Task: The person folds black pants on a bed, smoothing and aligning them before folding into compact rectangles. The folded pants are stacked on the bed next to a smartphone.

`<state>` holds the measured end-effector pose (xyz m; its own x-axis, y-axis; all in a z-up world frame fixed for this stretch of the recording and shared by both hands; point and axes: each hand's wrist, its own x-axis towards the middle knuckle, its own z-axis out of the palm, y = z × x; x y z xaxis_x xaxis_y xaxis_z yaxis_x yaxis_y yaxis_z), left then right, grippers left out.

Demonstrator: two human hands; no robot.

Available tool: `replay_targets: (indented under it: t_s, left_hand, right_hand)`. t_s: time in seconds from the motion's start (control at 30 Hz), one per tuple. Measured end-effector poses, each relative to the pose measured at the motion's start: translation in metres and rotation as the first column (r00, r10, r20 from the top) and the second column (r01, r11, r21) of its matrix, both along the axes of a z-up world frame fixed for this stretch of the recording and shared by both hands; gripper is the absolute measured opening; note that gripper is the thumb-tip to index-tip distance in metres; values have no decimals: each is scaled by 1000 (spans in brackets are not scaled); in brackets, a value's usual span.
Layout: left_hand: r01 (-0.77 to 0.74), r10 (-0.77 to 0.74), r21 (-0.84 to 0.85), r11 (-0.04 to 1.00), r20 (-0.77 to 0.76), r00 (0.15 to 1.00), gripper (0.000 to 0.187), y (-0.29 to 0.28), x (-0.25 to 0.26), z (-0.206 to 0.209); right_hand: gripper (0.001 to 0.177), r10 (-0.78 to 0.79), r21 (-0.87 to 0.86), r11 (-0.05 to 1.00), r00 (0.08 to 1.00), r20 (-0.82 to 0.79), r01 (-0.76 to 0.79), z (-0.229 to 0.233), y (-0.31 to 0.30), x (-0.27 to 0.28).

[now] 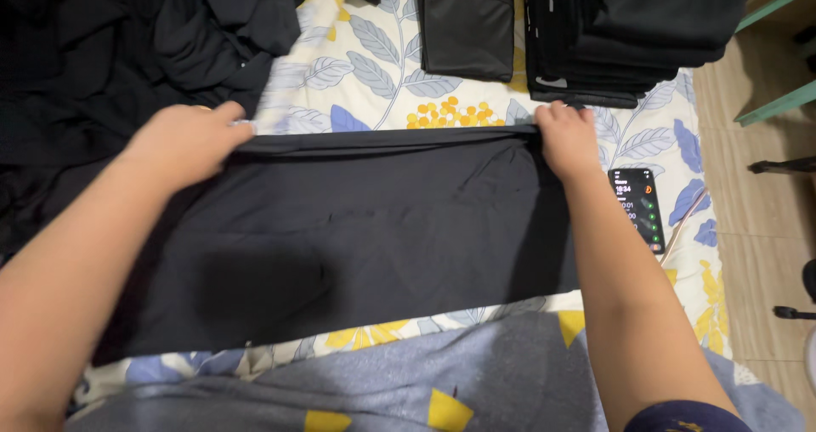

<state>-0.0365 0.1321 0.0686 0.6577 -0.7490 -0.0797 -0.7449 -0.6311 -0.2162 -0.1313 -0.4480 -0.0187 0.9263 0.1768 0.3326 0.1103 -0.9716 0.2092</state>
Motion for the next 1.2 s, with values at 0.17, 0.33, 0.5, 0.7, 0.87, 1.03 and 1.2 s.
replay_targets:
  t_s: [0.17, 0.33, 0.5, 0.7, 0.87, 1.03, 1.2]
  left_hand:
    - [33, -10, -70, 997, 300, 954, 46, 65, -69, 15]
    - [-122, 160, -149, 981, 279, 947, 42, 79, -149, -34]
    - [-317, 402, -420, 850, 128, 907, 41, 86, -178, -64]
    - [-376, 473, -481, 792, 94, 876, 43, 100, -205, -44]
    - [-386, 574, -673, 631, 70, 816, 22, 117, -215, -62]
    - [-807, 473, -193, 558, -725, 500, 19, 144, -197, -88]
    - [-812, 740, -455, 366, -387, 550, 19, 150, -161, -90]
  right_hand:
    - [24, -30, 138, 990, 962, 270, -8, 20, -6, -53]
    - [27, -97, 226, 973, 980, 173, 56, 22, 10, -132]
    - [27, -200, 343, 933, 951, 236, 111, 23, 3, -158]
    - [25, -184, 382, 901, 979, -86, 203, 13, -7, -181]
    - [23, -231, 370, 892, 965, -123, 260, 14, -25, -188]
    - [41, -271, 147, 923, 871, -410, 356, 30, 18, -187]
    - [30, -20, 361, 931, 993, -120, 63, 70, 113, -169]
